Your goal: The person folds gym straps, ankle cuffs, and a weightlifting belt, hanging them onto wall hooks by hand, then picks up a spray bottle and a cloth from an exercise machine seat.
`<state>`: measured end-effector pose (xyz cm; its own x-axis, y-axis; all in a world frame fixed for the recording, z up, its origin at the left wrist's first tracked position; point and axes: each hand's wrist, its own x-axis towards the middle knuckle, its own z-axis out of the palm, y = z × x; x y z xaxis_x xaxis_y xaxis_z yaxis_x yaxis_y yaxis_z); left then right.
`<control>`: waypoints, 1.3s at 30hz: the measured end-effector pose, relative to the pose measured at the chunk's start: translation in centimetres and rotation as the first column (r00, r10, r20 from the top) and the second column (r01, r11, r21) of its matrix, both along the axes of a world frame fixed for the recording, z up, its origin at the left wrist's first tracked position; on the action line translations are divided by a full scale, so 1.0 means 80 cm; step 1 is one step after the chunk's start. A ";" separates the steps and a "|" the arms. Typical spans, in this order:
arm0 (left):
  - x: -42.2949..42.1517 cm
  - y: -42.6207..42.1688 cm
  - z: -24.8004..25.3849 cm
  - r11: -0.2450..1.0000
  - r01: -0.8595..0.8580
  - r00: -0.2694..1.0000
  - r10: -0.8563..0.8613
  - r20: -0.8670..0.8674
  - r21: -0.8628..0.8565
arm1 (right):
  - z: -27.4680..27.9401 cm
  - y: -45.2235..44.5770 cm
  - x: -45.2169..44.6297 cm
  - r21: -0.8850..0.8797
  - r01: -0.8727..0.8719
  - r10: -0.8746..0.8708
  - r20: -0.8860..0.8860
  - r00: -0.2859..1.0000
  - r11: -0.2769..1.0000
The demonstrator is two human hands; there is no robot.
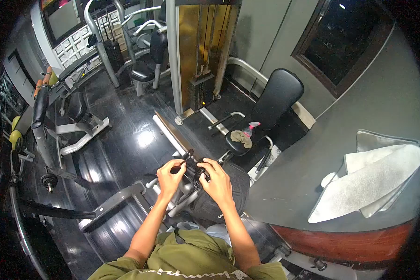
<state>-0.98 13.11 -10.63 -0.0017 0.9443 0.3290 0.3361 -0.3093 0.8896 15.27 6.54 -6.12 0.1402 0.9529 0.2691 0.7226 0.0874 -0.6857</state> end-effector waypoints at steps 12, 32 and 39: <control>-0.010 -0.010 0.038 0.986 0.167 0.975 -0.168 0.142 0.022 | -0.001 0.004 0.003 0.085 0.081 -0.063 -0.196 0.979 0.993; -0.042 -0.019 0.098 0.974 0.216 0.957 -0.224 0.186 0.065 | 0.015 -0.012 -0.001 0.105 -0.121 0.114 0.070 0.991 0.987; -0.068 -0.027 0.072 0.965 0.255 0.829 -0.185 0.528 -0.062 | 0.020 -0.015 -0.013 0.026 -0.318 0.317 0.026 0.948 0.948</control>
<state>-6.40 10.92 -4.91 0.0756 0.9728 0.2190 -0.2430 -0.1951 0.9502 14.24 5.33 -4.53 -0.1746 0.9385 0.2978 0.6683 0.3351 -0.6641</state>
